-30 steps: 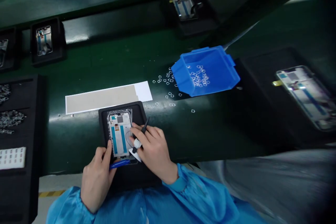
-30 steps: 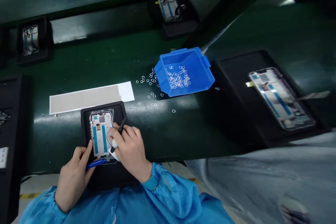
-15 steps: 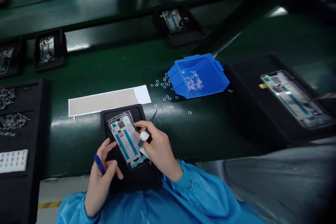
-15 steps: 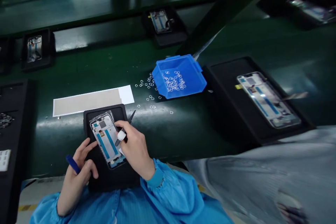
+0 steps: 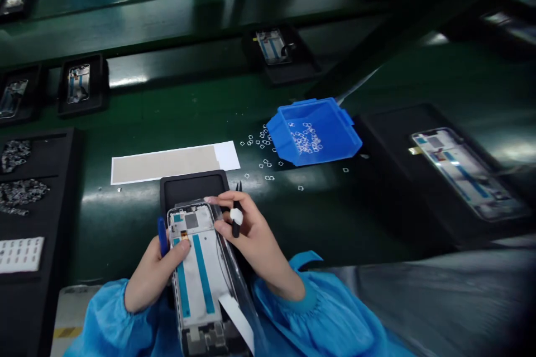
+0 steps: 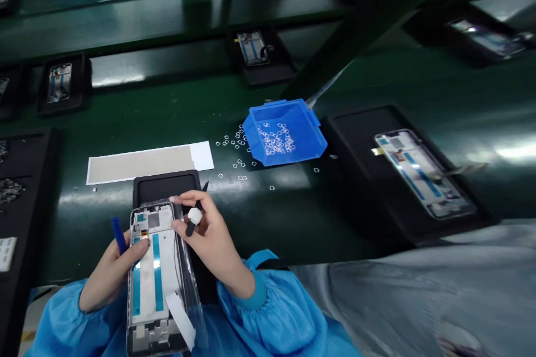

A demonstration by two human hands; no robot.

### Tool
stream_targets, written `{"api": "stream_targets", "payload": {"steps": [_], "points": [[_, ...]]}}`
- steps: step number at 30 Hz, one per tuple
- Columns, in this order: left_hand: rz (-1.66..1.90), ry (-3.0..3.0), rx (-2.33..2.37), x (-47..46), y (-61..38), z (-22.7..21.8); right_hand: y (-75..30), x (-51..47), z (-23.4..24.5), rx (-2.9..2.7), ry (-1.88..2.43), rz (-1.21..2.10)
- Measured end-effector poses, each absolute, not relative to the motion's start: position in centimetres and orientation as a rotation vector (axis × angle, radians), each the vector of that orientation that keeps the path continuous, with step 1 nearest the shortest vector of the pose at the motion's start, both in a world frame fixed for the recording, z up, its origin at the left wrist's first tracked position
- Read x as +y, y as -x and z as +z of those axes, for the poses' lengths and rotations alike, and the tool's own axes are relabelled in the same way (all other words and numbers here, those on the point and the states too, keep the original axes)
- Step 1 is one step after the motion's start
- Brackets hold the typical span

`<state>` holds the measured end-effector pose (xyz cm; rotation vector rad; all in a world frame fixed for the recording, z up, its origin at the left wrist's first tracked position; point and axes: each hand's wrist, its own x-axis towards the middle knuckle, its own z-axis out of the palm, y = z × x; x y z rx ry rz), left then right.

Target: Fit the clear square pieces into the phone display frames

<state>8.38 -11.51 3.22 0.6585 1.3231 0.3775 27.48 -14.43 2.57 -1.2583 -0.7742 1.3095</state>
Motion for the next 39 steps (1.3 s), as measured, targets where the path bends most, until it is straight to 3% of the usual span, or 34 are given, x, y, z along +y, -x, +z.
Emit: {"api": "stream_targets", "payload": {"steps": [39], "points": [[0.326,-0.424,1.297,-11.6,-8.2,4.6,-26.8,-13.9,2.0,-0.715,1.283,1.382]]}}
